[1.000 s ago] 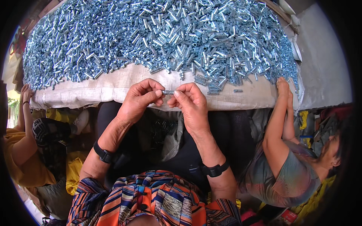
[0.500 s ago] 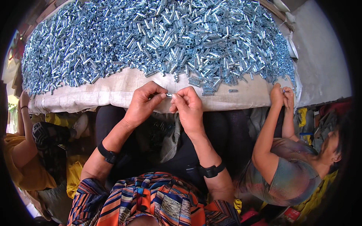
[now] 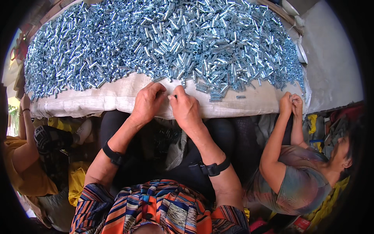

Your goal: Sorting and inspecting small metal components on a shared work surface.

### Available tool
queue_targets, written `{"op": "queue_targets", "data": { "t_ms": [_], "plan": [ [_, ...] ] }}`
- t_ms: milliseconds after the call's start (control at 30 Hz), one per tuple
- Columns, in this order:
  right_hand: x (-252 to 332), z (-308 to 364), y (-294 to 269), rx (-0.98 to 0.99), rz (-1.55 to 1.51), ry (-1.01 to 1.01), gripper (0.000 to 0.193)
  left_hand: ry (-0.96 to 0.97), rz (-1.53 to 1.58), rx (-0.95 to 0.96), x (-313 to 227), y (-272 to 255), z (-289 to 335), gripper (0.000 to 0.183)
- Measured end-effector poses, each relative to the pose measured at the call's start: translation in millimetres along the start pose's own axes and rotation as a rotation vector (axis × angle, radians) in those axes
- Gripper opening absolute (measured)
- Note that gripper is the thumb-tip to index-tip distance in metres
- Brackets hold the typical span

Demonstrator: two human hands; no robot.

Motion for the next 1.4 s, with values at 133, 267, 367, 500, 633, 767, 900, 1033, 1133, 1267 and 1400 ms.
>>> {"op": "queue_targets", "data": {
  "t_ms": [133,267,367,500,633,767,900,1033,1133,1267,1400],
  "plan": [
    [-7,10,-5,0.159,-0.261,0.087,0.017,0.020,-0.040,-0.011,7,-6,-13,0.013],
    [-7,-4,-13,0.144,-0.196,0.072,0.021,-0.003,-0.067,-0.010,11,-6,-19,0.013],
    [-6,-34,-15,-0.044,0.011,-0.056,0.021,-0.005,-0.068,-0.002,16,-10,-14,0.012],
    [-4,-60,3,-0.050,0.347,-0.100,0.021,-0.001,-0.067,0.031,21,-11,-13,0.010],
    [-15,-62,-2,-0.097,0.268,-0.019,0.013,0.016,-0.060,0.020,14,-13,-17,0.011],
    [-17,-36,-18,-0.111,0.137,0.005,0.011,0.029,-0.107,0.056,7,-7,-25,0.013],
    [-30,-7,-30,-0.153,-0.061,0.071,0.005,0.088,-0.236,0.067,-2,4,-38,0.012],
    [-31,13,-37,-0.188,-0.124,0.063,0.004,0.186,-0.284,0.053,-4,10,-39,0.007],
    [-28,21,-41,-0.195,-0.063,0.027,0.005,0.198,-0.293,0.079,-5,5,-28,0.004],
    [-36,26,-31,-0.145,-0.283,0.119,0.006,0.118,-0.339,0.088,4,-2,-21,0.007],
    [-41,24,-27,-0.137,-0.285,0.114,0.006,-0.049,-0.224,0.007,17,-19,-15,0.018]
  ]
}}
Point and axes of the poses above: each hand's wrist, its own z-axis away from the middle knuckle, its own y-axis out of the palm, x = y × z, the point moved 7 cm from there along -z, towards the middle knuckle, and after that the axes turned 8 degrees about x, right-handed, at the moved point
